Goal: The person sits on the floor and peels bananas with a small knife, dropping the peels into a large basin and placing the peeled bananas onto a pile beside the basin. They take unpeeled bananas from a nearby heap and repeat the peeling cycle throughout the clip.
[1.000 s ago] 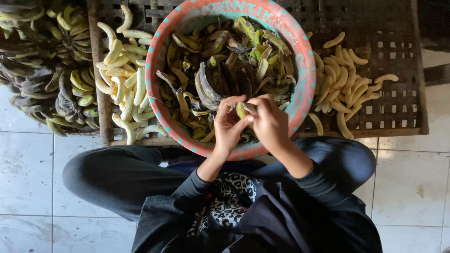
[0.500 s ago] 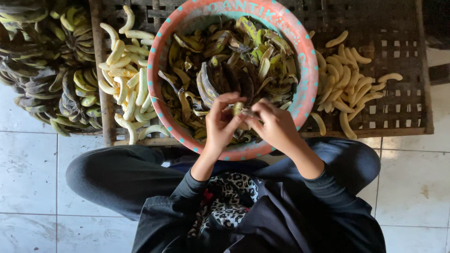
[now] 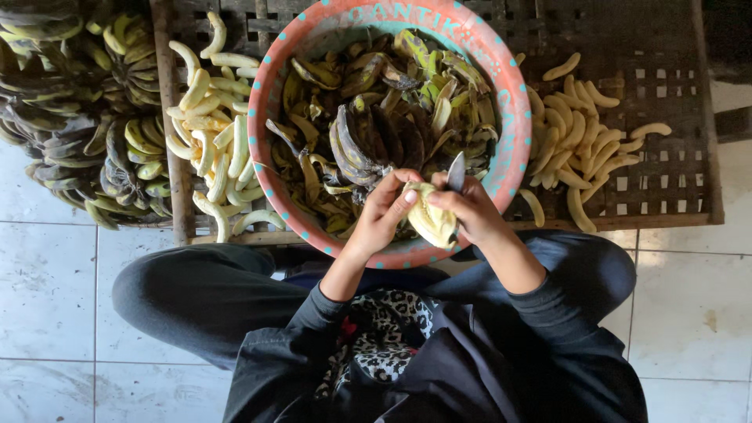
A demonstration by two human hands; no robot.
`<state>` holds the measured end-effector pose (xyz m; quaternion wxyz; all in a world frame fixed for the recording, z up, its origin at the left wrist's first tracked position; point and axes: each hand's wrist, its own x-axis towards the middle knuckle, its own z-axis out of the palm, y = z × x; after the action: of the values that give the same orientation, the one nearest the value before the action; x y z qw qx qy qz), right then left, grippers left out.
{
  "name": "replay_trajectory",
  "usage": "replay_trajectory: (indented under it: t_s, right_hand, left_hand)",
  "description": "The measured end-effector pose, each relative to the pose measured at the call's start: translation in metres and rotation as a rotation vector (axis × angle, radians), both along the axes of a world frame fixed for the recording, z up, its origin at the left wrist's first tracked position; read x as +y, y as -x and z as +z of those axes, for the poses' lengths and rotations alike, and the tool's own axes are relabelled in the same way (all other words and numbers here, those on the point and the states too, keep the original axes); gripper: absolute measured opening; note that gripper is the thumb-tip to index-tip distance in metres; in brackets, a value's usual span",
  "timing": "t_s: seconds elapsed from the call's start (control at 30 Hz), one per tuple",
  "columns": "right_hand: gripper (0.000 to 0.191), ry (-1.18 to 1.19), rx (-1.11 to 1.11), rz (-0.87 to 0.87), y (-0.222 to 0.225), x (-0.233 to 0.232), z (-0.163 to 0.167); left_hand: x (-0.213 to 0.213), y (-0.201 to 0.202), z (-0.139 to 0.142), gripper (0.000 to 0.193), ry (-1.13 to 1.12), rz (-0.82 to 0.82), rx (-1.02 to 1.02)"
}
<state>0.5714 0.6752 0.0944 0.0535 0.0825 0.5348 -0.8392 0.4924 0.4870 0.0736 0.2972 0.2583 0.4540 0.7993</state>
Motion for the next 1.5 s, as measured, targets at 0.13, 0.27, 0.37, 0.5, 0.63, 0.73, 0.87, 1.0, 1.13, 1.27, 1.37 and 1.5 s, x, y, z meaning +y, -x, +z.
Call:
replay_trajectory:
  t_s: [0.13, 0.27, 0.37, 0.5, 0.63, 0.73, 0.87, 1.0, 1.13, 1.27, 1.37, 1.5]
  right_hand:
    - [0.016, 0.228, -0.221, -0.202, 0.005, -0.007, 0.006]
    - [0.021, -0.444, 0.076, -0.050, 0.007, -0.004, 0.006]
    - [0.020, -0.500, 0.185, 0.005, 0.009, -0.003, -0.001]
    - [0.026, -0.091, -0.087, -0.053, 0.005, -0.002, -0.008]
    - [0.022, 0.195, -0.067, -0.073, 0.006, 0.003, -0.012]
    - [0.022, 0.055, -0.122, -0.092, 0.009, 0.010, -0.017]
    - [0.026, -0.449, -0.026, 0.122, 0.004, 0.024, -0.021]
    - [0.027, -0.347, -0.104, 0.137, -0.003, 0.036, -0.019]
    - [0.033, 0.081, -0.323, 0.054, -0.004, 0.041, -0.010]
    - [0.026, 0.004, -0.045, -0.024, -0.001, 0.042, 0.004]
    - [0.035, 0.177, -0.471, -0.195, 0.008, 0.046, 0.016]
    - [0.039, 0.107, -0.395, -0.231, 0.015, 0.045, 0.027]
  left_hand:
    - [0.001, -0.002, -0.002, 0.029, -0.202, -0.098, -0.400]
    - [0.010, -0.009, 0.000, 0.041, -0.111, 0.056, -0.282]
    - [0.016, -0.014, -0.001, 0.040, -0.010, 0.068, -0.298]
    - [0.014, -0.014, -0.002, 0.026, -0.188, -0.088, -0.517]
    - [0.012, -0.008, 0.006, 0.030, -0.125, -0.079, -0.592]
    - [0.009, -0.002, 0.017, 0.031, -0.018, 0.025, -0.361]
    - [0.002, 0.000, 0.030, 0.039, 0.282, 0.318, 0.258]
    - [-0.004, 0.005, 0.032, 0.034, 0.454, 0.087, 0.154]
    - [-0.011, 0.015, 0.027, 0.035, 0.238, -0.062, 0.236]
    - [-0.017, 0.020, 0.027, 0.049, 0.102, -0.261, 0.084]
    - [-0.020, 0.022, 0.032, 0.060, 0.075, -0.329, 0.042]
    - [-0.022, 0.020, 0.037, 0.064, 0.173, -0.284, 0.099]
